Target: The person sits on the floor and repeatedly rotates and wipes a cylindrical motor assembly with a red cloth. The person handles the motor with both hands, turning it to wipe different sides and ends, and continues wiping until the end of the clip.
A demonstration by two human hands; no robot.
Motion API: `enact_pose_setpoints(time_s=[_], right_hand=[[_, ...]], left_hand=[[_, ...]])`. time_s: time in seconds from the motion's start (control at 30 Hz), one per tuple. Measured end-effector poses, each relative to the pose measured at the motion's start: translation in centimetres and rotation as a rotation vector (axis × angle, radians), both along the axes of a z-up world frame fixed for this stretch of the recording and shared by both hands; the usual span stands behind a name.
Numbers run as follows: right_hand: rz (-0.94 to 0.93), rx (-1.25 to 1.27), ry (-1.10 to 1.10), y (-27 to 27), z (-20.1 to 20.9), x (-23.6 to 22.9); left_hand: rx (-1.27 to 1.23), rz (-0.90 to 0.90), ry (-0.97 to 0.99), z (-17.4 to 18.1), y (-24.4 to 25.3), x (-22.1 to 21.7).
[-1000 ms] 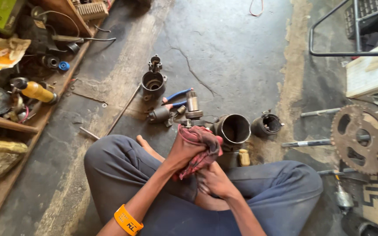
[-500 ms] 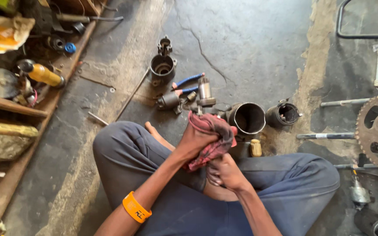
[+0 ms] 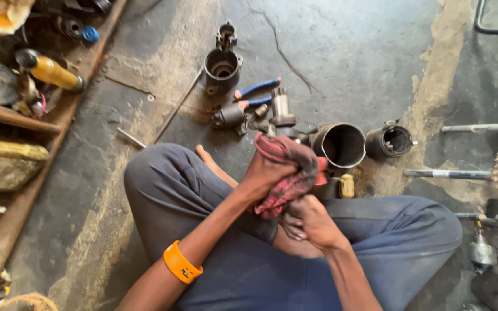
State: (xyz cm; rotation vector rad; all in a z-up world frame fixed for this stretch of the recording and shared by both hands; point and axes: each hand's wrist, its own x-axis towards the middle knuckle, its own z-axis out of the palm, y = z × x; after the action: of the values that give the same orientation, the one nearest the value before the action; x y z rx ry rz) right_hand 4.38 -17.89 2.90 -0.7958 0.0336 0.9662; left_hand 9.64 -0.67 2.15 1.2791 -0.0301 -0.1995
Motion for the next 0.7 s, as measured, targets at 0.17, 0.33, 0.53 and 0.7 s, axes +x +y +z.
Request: enact_pose_setpoints(time_s=[0.17,0.33,0.53,0.7], right_hand=[[0.056,0.625,0.390,-0.7,-0.9,-1.0],[-0.017,-0.279,-0.126,-0.2,-3.5,-0.5],[0.042,0.398,0.223,-1.3,-4.9,-1.8],[0.086,0.426,0.066,-0.6,-4.9,-1.3]], left_hand=[[-0.199,-0.007,-0.135,0.2,0.0,-0.5],[0.241,0.187,-0.145,1.7,-0.6,-1.3],[-0.125,-0.039,0.077,-0.3,0.0,-0.4],[0.012,-0.031,-0.073,-0.6,0.4,-0.5]])
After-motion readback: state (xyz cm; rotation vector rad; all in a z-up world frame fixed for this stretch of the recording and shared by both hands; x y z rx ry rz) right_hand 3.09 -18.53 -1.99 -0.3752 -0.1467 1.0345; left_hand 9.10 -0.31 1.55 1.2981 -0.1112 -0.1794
